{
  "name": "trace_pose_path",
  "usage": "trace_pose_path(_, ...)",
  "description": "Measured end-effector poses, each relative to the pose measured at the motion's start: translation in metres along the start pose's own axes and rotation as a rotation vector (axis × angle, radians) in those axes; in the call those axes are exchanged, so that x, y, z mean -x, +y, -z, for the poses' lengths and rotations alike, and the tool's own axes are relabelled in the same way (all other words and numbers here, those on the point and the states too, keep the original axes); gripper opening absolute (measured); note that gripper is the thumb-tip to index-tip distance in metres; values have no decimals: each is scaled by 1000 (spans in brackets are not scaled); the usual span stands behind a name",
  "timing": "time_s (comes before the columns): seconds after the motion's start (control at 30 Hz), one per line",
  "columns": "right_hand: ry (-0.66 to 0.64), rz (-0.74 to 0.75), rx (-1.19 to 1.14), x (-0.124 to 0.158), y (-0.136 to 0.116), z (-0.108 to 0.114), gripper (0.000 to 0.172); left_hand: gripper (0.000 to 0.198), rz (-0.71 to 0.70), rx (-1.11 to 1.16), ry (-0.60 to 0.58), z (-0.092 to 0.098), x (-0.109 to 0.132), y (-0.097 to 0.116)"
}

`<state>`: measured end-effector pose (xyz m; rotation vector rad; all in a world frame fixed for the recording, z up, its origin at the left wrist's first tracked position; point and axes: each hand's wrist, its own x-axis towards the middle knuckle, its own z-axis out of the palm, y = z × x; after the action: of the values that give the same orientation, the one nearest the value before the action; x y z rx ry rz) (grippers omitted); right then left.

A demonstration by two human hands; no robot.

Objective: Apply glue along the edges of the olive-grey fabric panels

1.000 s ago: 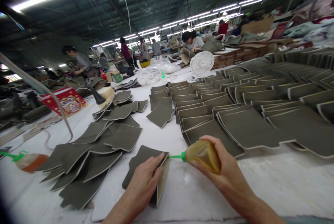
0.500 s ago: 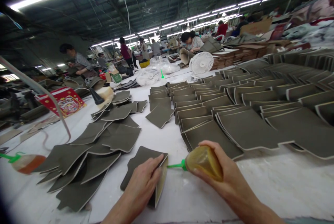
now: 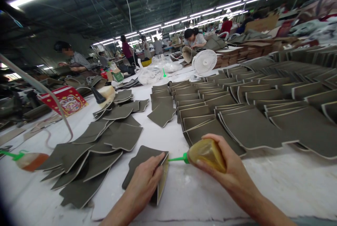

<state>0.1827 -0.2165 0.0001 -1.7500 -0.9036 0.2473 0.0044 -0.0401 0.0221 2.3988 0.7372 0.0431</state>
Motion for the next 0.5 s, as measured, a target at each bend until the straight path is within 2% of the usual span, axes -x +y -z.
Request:
trace_pose_path(0.23,-50,-10,44,-7,0,-6,54,49,-13,22,10,-2,0,-3)
trace_pose_path(0.4,-130,-134,-9,27,-4,-12,55,49,-7,47,25,-3,1,-4)
trace_pose_path(0.5,-120,-244,-114,45,-12,-18,56,49,9,83,37,-4,2,-4)
